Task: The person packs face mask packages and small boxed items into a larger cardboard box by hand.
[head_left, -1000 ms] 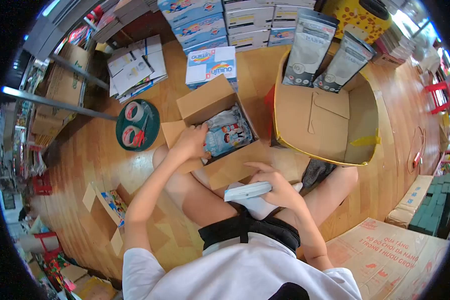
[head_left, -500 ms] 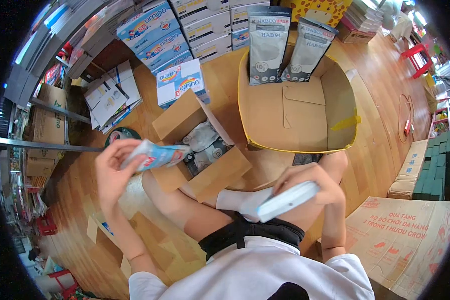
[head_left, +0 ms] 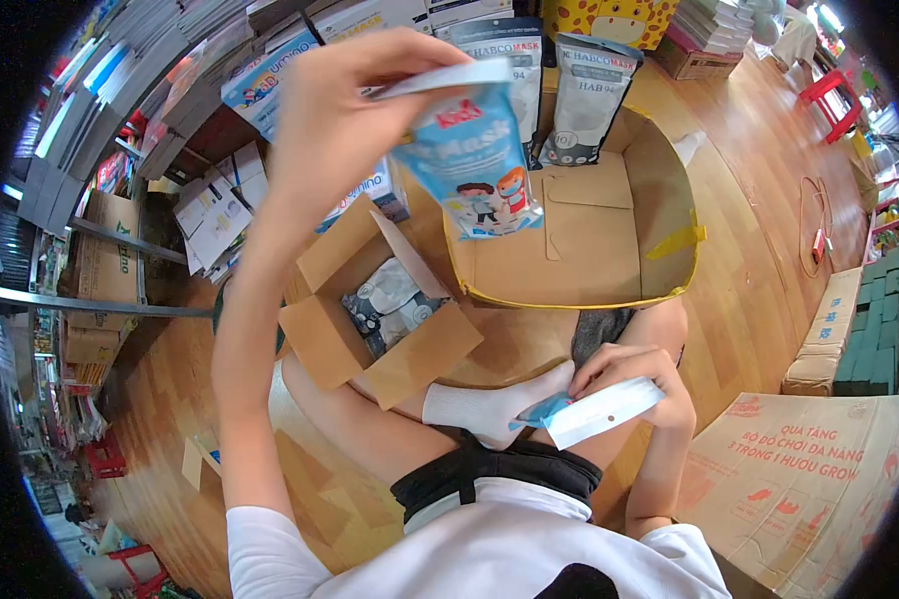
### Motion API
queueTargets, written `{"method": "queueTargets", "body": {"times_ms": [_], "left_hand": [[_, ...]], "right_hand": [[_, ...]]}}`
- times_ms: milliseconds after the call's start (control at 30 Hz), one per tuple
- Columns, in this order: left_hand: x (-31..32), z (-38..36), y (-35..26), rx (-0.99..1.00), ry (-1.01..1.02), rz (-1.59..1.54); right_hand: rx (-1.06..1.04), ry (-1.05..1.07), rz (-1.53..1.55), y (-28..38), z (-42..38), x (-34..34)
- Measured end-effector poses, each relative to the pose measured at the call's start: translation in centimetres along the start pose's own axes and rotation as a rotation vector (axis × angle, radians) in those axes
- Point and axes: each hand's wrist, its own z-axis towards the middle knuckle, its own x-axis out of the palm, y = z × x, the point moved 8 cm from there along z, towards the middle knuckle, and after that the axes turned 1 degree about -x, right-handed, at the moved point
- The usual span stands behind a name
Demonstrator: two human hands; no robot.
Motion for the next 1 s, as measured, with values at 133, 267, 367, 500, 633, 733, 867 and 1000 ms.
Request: {"method": "queueTargets", "body": {"times_ms": [133,267,367,500,633,733,867,1000], "left_hand": [[7.2,2.0,6.8,-0.063,0.132,-0.028],[11.2,2.4,11.3,-0.142,0.176,-0.068],[11.2,3.4,12.8,-0.129,0.1,-0.063],[10.8,4.2,13.0,-0.048,0.018,-0.017],[10.6,4.2,12.0,0.062,-0.034,0.368],[10.3,3.0,9.2,0.374,-0.287,0.673],[11.8,0.0,7.0,0.525,-0.233,0.626],[18.6,-3.1,11.1,0.473,0.479,0.386]], "right_hand": [[0.023,-0.095,-0.002,-0.3,-1.8,-1.2],[0.026,-0.152,-0.033,-0.9,-3.6,-2.4],[0.049,-0.173,-0.039,-1.8,-4.4,-2.9],[0.077,-0.176,-0.034,-2.6,-4.6,-3.0],[0.059,-0.16,-0.02,-2.7,-4.1,-2.9],[0.037,-0.147,-0.078,-1.6,-3.6,-3.1],[-0.072,-0.166,-0.191,3.2,-3.1,-4.3],[-0.084,-0.354,-0.338,8.5,-2.4,-6.4]]}}
